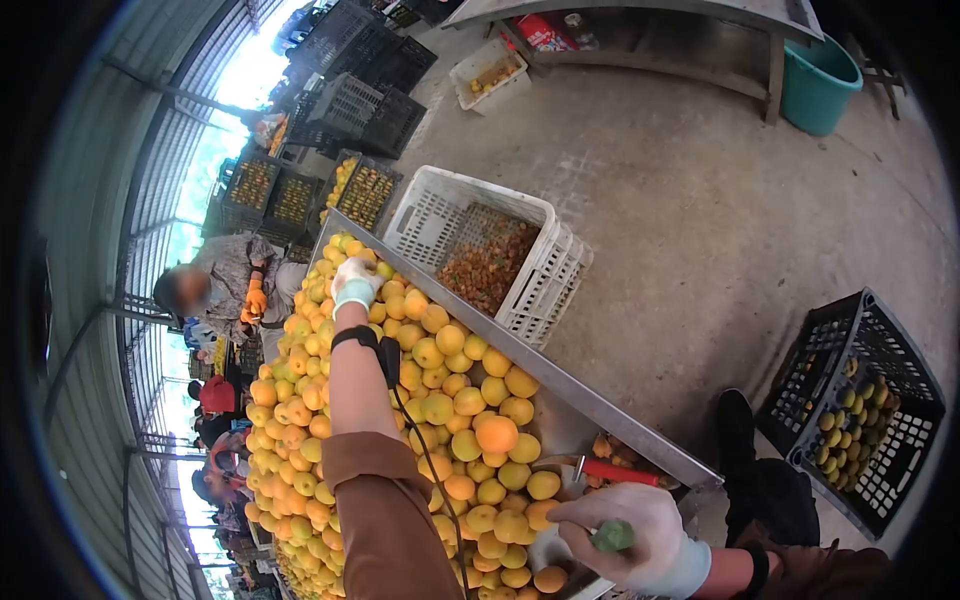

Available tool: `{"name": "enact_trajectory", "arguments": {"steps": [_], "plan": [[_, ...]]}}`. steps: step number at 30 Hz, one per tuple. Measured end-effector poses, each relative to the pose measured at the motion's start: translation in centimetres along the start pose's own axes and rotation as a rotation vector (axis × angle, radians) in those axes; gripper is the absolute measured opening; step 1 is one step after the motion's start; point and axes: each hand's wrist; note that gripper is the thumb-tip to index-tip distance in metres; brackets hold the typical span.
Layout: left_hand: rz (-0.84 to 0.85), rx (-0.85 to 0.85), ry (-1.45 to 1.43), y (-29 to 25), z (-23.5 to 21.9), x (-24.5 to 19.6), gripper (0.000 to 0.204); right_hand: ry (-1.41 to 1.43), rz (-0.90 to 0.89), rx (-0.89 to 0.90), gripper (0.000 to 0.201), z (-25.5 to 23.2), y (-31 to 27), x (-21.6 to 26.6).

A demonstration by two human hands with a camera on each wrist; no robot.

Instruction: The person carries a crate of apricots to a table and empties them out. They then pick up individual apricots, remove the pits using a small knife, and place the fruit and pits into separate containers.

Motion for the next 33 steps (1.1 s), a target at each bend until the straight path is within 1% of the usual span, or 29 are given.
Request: {"name": "enact_trajectory", "arguments": {"steps": [1,2,4,5,6,8,9,10,12,13,14,16,17,19,20,21,22,24,26,27,28,30,31,32,33], "plan": [[-0.011,-0.056,-0.066,-1.1,-0.7,-0.2,0.03,-0.003,-0.015,0.013,0.015,-0.4,-0.1,-0.4],[-0.011,-0.066,-0.069,-1.2,-0.7,-0.1,0.03,-0.007,-0.024,0.01,0.015,-0.7,-0.1,-0.8],[-0.05,-0.117,-0.125,-0.1,0.7,0.2,0.032,0.049,-0.027,-0.116,0.015,-0.9,0.3,-1.3],[-0.036,-0.055,-0.105,1.1,1.4,0.5,0.035,0.101,0.105,-0.142,0.015,-1.2,0.2,-1.1],[-0.026,-0.053,-0.099,1.6,1.2,0.3,0.035,0.106,0.109,-0.151,0.015,-1.4,0.6,-0.9],[-0.03,0.004,-0.017,2.2,1.5,-0.3,0.039,0.134,0.032,-0.121,0.016,-1.4,1.3,-0.8],[0.045,0.074,0.111,2.5,0.5,-0.7,0.045,0.16,0.047,-0.114,0.015,-1.1,1.4,-0.6],[0.051,0.09,0.115,2.7,-0.3,-1.2,0.045,0.165,0.064,-0.116,0.015,-0.9,1.7,-0.5],[0.077,0.263,0.205,3.4,-1.2,-1.1,0.051,0.06,0.039,0.01,0.014,-0.7,2.6,-0.2],[0.151,0.231,0.193,3.3,-1.3,-0.7,0.053,0.109,0.056,-0.033,0.013,-0.4,2.6,-0.4],[0.154,0.23,0.186,3.5,-1.1,-1.3,0.053,0.102,0.056,-0.035,0.013,-0.3,2.5,-0.5],[0.136,0.134,0.174,3.1,-1.0,-1.8,0.049,0.14,0.049,-0.08,0.014,-0.1,2.3,-0.8],[0.107,0.088,0.172,2.6,-1.1,-1.5,0.048,0.146,0.039,-0.048,0.014,0.1,2.1,-0.5],[0.025,0.016,0.204,1.7,-1.8,-0.3,0.047,0.116,0.19,0.003,0.016,0.4,1.8,0.5],[-0.012,-0.009,0.231,1.6,-1.9,-0.5,0.047,0.105,0.233,0.013,0.016,0.4,1.3,0.9],[-0.056,-0.033,0.194,0.7,-3.3,-0.7,0.047,0.108,0.25,0.005,0.015,0.7,1.0,1.2],[-0.09,-0.065,0.176,0.7,-3.2,-0.3,0.047,0.11,0.263,-0.006,0.015,0.9,0.5,1.6],[-0.152,-0.081,0.189,-0.7,-4.9,0.3,0.045,0.128,0.279,-0.039,0.016,1.3,-0.4,2.2],[-0.185,-0.123,0.129,-2.1,-5.4,1.7,0.047,0.152,0.296,-0.075,0.016,1.7,-1.6,2.6],[-0.227,-0.107,0.005,-4.2,-7.0,2.5,0.053,0.168,0.294,-0.086,0.016,2.0,-2.1,2.6],[-0.251,-0.118,0.006,-5.6,-7.5,3.8,0.053,0.176,0.274,-0.082,0.015,1.9,-2.7,2.6],[-0.366,-0.069,-0.116,-8.7,-8.2,6.6,0.058,0.205,0.23,-0.093,0.014,1.8,-3.7,2.3],[-0.431,-0.04,-0.117,-10.3,-8.2,8.5,0.061,0.189,0.196,-0.095,0.014,1.7,-4.3,2.4],[-0.537,-0.065,-0.19,-13.0,-8.3,10.5,0.063,0.19,0.183,-0.082,0.014,1.7,-5.0,2.2],[-0.567,-0.057,-0.189,-15.2,-7.7,13.1,0.062,0.214,0.169,-0.086,0.014,1.6,-5.6,2.0]]}}
Point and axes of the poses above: each hand's wrist, its own y-axis towards the middle knuckle, its own z-axis out of the palm, x = y × z, and after that the axes turned 15 degrees about y, right-handed
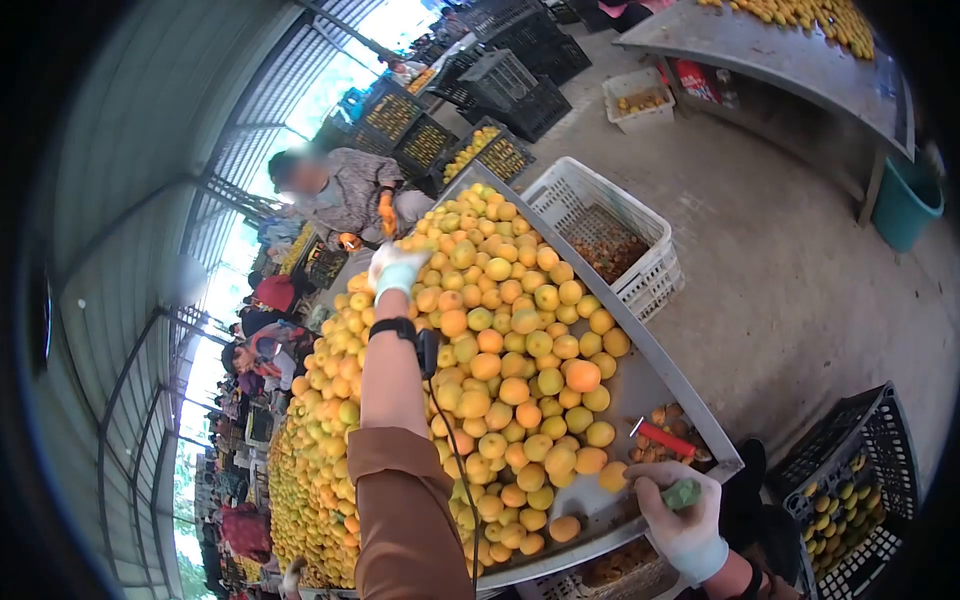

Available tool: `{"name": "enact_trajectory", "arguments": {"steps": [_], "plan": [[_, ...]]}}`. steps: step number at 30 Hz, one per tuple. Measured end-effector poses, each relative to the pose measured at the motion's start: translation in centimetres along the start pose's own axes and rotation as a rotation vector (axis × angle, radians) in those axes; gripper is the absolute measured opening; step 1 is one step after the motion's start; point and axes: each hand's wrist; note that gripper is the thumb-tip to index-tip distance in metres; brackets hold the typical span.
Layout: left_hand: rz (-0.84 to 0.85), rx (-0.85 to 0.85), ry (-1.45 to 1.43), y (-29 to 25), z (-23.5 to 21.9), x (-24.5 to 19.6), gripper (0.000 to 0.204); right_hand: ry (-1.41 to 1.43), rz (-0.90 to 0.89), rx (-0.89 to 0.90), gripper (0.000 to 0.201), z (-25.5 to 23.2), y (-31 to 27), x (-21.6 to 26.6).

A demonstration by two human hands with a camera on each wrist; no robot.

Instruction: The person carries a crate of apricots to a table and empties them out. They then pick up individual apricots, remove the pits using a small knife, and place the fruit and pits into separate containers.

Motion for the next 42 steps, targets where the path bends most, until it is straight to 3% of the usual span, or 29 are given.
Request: {"name": "enact_trajectory", "arguments": {"steps": [2,3,4,5,6,8,9,10,11,12,13,15,17,19,20,21,23,24,25,26,27,29,30,32,35,37,39,41,42], "plan": [[-0.178,0.009,-0.069,-2.7,-0.4,6.0,0.061,0.023,0.011,0.018,0.013,-0.5,-0.9,0.5],[-0.193,-0.03,-0.231,-4.6,-0.5,8.6,0.062,0.027,-0.003,0.028,0.013,-0.7,-1.0,0.4],[-0.181,0.074,-0.311,-6.5,-1.3,10.0,0.063,0.05,-0.049,0.033,0.013,-0.9,-0.9,-0.3],[-0.14,0.016,-0.435,-8.9,-0.7,11.0,0.058,0.071,-0.089,0.033,0.013,-1.1,-0.9,-1.1],[-0.048,0.072,-0.786,-12.8,-0.8,11.3,0.051,0.172,-0.071,0.004,0.013,-1.1,-0.7,-2.1],[-0.014,0.181,-0.775,-20.5,-2.7,9.6,0.049,0.267,-0.044,-0.011,0.018,-0.8,0.1,-3.6],[0.171,0.211,-0.933,-24.9,-3.5,9.0,0.051,0.267,-0.034,0.001,0.023,-0.4,0.4,-4.2],[0.217,0.227,-0.89,-28.9,-3.2,8.3,0.052,0.415,0.196,0.063,0.034,0.1,0.6,-4.6],[0.333,0.251,-0.752,-33.5,-7.2,7.0,0.049,0.557,0.431,0.117,0.044,0.6,0.6,-5.0],[0.381,0.286,-0.801,-36.7,-7.3,6.2,0.047,0.601,0.622,0.293,0.065,1.0,0.0,-5.2],[0.434,0.317,-0.854,-39.6,-7.0,5.4,0.044,0.58,0.631,0.299,0.065,1.3,-1.1,-5.6],[0.524,0.118,-0.728,-44.4,-6.7,4.2,0.042,1.205,0.845,0.497,0.069,2.4,-3.1,-5.7],[0.595,-0.227,-0.742,-48.0,-4.6,3.1,0.043,1.275,0.898,0.462,0.063,2.4,-6.7,-3.5],[0.635,-0.12,-0.699,-51.2,-4.2,2.9,0.051,1.5,0.842,0.246,0.059,0.1,-8.6,-5.4],[0.674,-0.168,-0.736,-52.7,-5.3,3.0,0.054,1.28,0.703,0.209,0.056,-0.9,-9.3,-6.4],[0.714,-0.215,-0.773,-54.0,-6.2,3.2,0.057,1.273,0.694,0.193,0.056,-2.6,-10.3,-6.9],[0.757,-0.208,-0.841,-55.5,-7.8,4.7,0.059,1.239,0.714,0.146,0.051,-3.6,-13.1,-3.2],[0.775,-0.228,-0.857,-55.8,-8.6,6.0,0.058,1.197,0.573,0.201,0.047,-4.8,-14.1,-2.0],[0.794,-0.245,-0.874,-56.2,-9.0,7.4,0.057,1.242,0.562,0.02,0.046,-6.4,-15.0,-0.4],[0.796,-0.23,-0.851,-56.4,-8.5,8.9,0.052,1.259,0.518,-0.028,0.045,-8.0,-16.0,1.5],[0.776,-0.177,-0.847,-56.6,-8.0,10.6,0.045,1.139,0.375,-0.131,0.044,-10.6,-16.6,2.2],[0.611,-0.098,-0.87,-56.6,-4.3,13.7,0.034,0.912,0.174,-0.232,0.041,-15.4,-18.6,5.4],[0.528,-0.033,-0.858,-56.1,-3.3,15.4,0.03,0.856,0.096,-0.155,0.042,-18.2,-19.3,6.1],[0.226,0.103,-0.845,-54.3,0.3,18.4,0.026,0.805,0.045,-0.351,0.043,-25.6,-19.1,5.6],[0.118,-0.27,-0.727,-49.1,6.0,22.2,0.025,0.301,-0.077,-0.536,0.041,-36.0,-16.8,1.0],[0.03,-0.354,-0.469,-45.5,6.1,23.4,0.04,-0.257,-0.065,-0.636,0.035,-37.6,-15.9,-0.2],[0.014,-0.249,-0.412,-41.2,7.7,24.2,0.052,-0.555,-0.431,-0.726,0.038,-38.0,-13.4,-2.2],[0.175,-0.394,-0.24,-37.4,10.4,24.1,0.056,-0.462,-0.489,-0.529,0.031,-27.1,-13.7,1.3],[0.223,-0.318,-0.146,-36.4,10.6,23.9,0.055,-0.503,-0.51,-0.441,0.029,-22.6,-13.5,1.9]]}}
Point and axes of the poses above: each hand's wrist, its own y-axis towards the middle knuckle, its own z-axis out of the palm, x = y × z, and after that the axes turned 15 degrees about y, right-handed
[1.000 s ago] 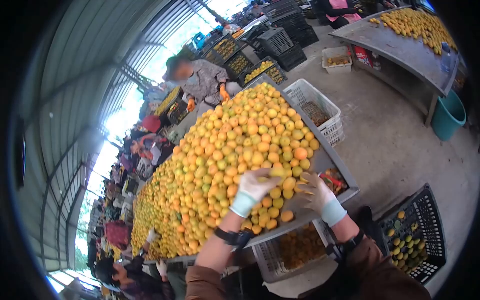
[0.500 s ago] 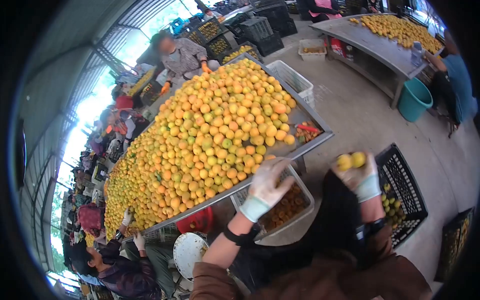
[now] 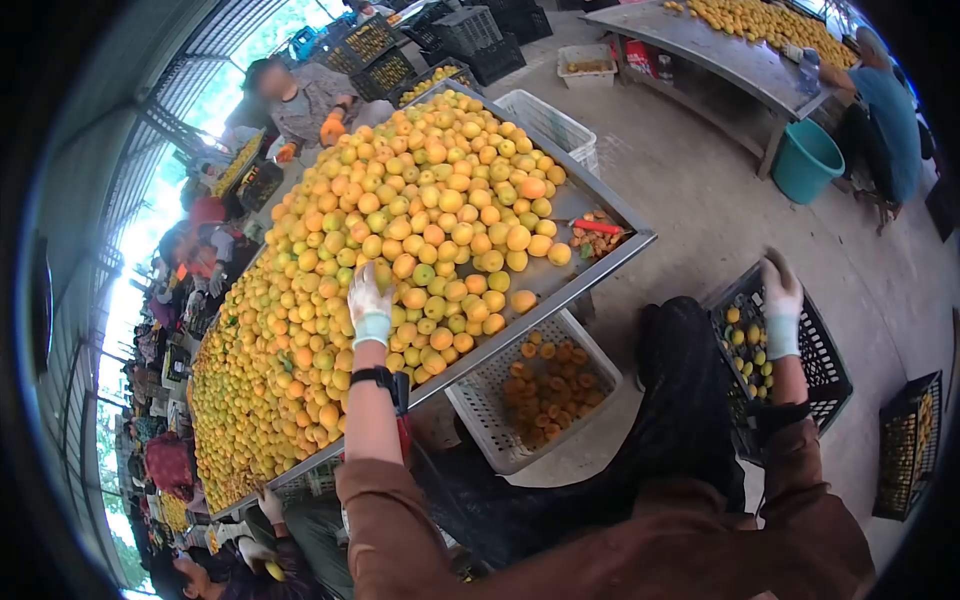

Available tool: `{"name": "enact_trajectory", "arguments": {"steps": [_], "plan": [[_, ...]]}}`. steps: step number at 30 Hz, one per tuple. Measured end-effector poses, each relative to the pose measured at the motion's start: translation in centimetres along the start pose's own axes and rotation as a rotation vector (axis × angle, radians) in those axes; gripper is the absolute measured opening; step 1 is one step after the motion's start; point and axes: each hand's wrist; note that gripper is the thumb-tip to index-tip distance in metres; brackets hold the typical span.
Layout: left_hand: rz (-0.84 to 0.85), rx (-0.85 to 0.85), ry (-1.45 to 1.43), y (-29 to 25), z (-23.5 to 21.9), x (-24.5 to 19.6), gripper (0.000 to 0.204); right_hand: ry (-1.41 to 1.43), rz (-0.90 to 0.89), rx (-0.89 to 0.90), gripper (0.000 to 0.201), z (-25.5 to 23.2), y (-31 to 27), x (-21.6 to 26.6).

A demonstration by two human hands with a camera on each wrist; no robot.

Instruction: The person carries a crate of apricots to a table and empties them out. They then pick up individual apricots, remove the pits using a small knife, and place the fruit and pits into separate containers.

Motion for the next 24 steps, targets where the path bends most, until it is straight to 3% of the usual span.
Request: {"name": "enact_trajectory", "arguments": {"steps": [3,5,6,8,9,10,11,13,14,15,17,19,21,24], "plan": [[0.05,0.226,0.159,2.3,-0.9,-0.8,0.047,0.048,-0.087,0.308,0.025,9.9,-2.3,8.5],[0.119,0.154,0.133,2.5,-0.1,-0.1,0.043,0.184,-0.121,0.477,0.022,15.2,-2.6,11.7],[0.127,0.163,0.139,2.5,0.2,0.4,0.043,0.127,-0.159,0.462,0.019,17.5,-2.4,11.8],[-0.089,-0.106,-0.142,2.3,0.7,1.3,0.034,0.07,-0.184,0.441,0.017,20.6,-0.6,9.9],[-0.079,-0.104,-0.139,2.0,0.2,0.9,0.034,-0.123,-0.281,0.444,0.016,22.0,0.5,8.1],[-0.315,-0.035,-0.594,1.5,-1.1,-0.1,0.029,-0.321,-0.377,0.442,0.015,23.3,1.5,6.5],[-0.549,0.05,-1.054,1.0,-1.9,-0.9,0.027,-0.331,-0.369,0.432,0.015,24.3,2.3,5.1],[-0.493,0.391,-0.944,1.0,-1.5,-1.3,0.027,-0.425,-0.372,0.423,0.016,25.0,3.5,2.6],[-0.307,0.438,-0.585,1.3,-0.8,-1.8,0.025,-0.483,-0.364,0.433,0.015,25.3,3.9,1.6],[-0.294,0.44,-0.605,1.2,0.1,-2.8,0.025,-0.537,-0.356,0.444,0.014,25.6,4.3,0.8],[0.083,0.325,0.015,1.2,-1.4,-5.8,0.031,-0.682,-0.338,0.543,0.015,26.2,4.9,-0.3],[0.125,0.289,0.069,1.2,-2.3,-7.5,0.039,-0.778,-0.317,0.65,0.015,27.2,4.9,-1.3],[0.177,0.463,0.384,2.0,-1.5,-8.3,0.041,-0.856,-0.371,0.688,0.014,28.7,4.0,-3.3],[0.185,0.466,0.49,2.8,-0.5,-9.1,0.024,-0.987,-0.403,0.762,0.014,30.3,3.2,-2.8]]}}
Point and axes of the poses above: each hand's wrist, its own y-axis towards the middle knuckle, its own z-axis out of the palm, x = y × z, and after that the axes turned 15 degrees about y, right-handed
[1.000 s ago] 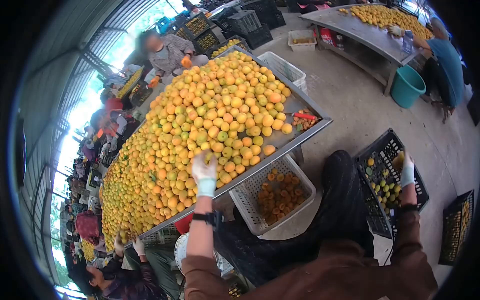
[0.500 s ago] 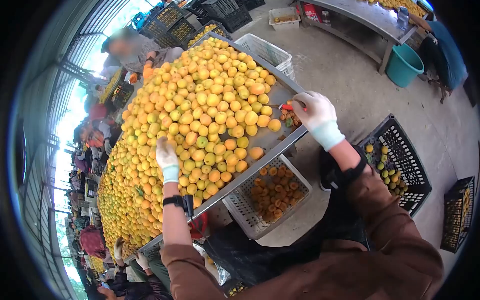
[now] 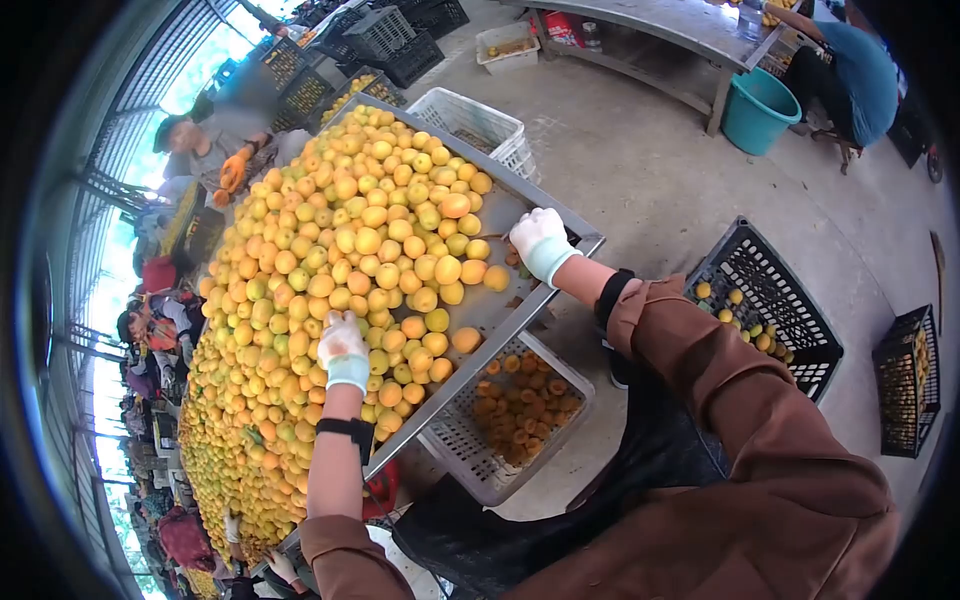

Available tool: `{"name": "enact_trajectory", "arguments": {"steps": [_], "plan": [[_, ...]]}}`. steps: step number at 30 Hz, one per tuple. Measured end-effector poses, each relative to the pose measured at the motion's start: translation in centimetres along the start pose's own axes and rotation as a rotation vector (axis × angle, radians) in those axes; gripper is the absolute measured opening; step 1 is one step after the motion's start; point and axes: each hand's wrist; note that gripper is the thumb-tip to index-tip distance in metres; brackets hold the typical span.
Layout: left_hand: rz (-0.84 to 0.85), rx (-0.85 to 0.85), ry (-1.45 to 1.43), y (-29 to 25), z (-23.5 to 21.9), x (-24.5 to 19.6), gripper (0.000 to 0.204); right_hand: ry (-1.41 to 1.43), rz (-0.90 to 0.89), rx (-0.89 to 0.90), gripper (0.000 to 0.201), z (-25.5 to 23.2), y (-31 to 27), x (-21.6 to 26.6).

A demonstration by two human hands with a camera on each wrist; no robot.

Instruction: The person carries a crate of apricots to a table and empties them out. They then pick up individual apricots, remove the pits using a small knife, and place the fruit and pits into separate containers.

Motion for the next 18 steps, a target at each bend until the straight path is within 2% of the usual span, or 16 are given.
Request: {"name": "enact_trajectory", "arguments": {"steps": [1,3,5,6,7,9,10,11,12,13,15,17,18], "plan": [[0.001,-0.001,0.003,0.5,0.0,0.0,0.022,-0.055,0.029,0.064,0.015,-0.2,0.2,0.5],[0.0,-0.021,0.026,1.4,1.1,0.1,0.022,0.0,0.006,0.048,0.016,0.0,0.5,0.4],[0.094,-0.07,0.014,1.2,1.0,0.7,0.025,-0.119,-0.032,0.147,0.014,-0.7,1.2,0.7],[0.096,-0.067,-0.04,0.9,0.9,1.2,0.028,-0.142,-0.099,0.142,0.012,-1.2,1.1,0.6],[0.101,-0.067,-0.094,0.5,0.6,1.7,0.038,-0.169,-0.114,0.074,0.012,-1.1,1.1,0.5],[0.035,-0.065,-0.276,-1.3,-1.6,3.4,0.041,-0.171,-0.059,-0.051,0.013,-1.1,1.1,0.2],[-0.046,-0.122,-0.466,-1.8,-1.3,4.1,0.042,-0.16,-0.066,-0.058,0.013,-1.5,1.0,0.5],[-0.125,-0.181,-0.655,-2.2,-0.6,4.7,0.042,-0.012,0.068,-0.096,0.015,-2.2,0.5,0.8],[-0.127,-0.05,-1.067,-1.2,2.7,5.8,0.042,0.138,0.201,-0.13,0.017,-3.0,-0.2,1.1],[-0.139,-0.049,-1.055,-2.0,2.5,6.2,0.042,0.151,0.192,-0.127,0.017,-3.8,-1.0,1.3],[-0.194,0.25,-2.465,-4.3,1.1,6.2,0.046,0.333,0.275,-0.103,0.022,-6.1,-2.9,1.6],[-0.245,0.356,-2.728,-6.4,-2.1,6.2,0.044,0.589,0.261,-0.107,0.027,-8.6,-6.0,2.0],[-0.138,0.324,-2.746,-6.8,-2.2,5.9,0.046,0.864,0.14,-0.267,0.027,-7.2,-7.5,1.2]]}}
Point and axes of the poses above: each hand's wrist, its own y-axis towards the middle knuckle, its own z-axis out of the palm, x = y × z, and after that the axes turned 15 degrees about y, right-handed
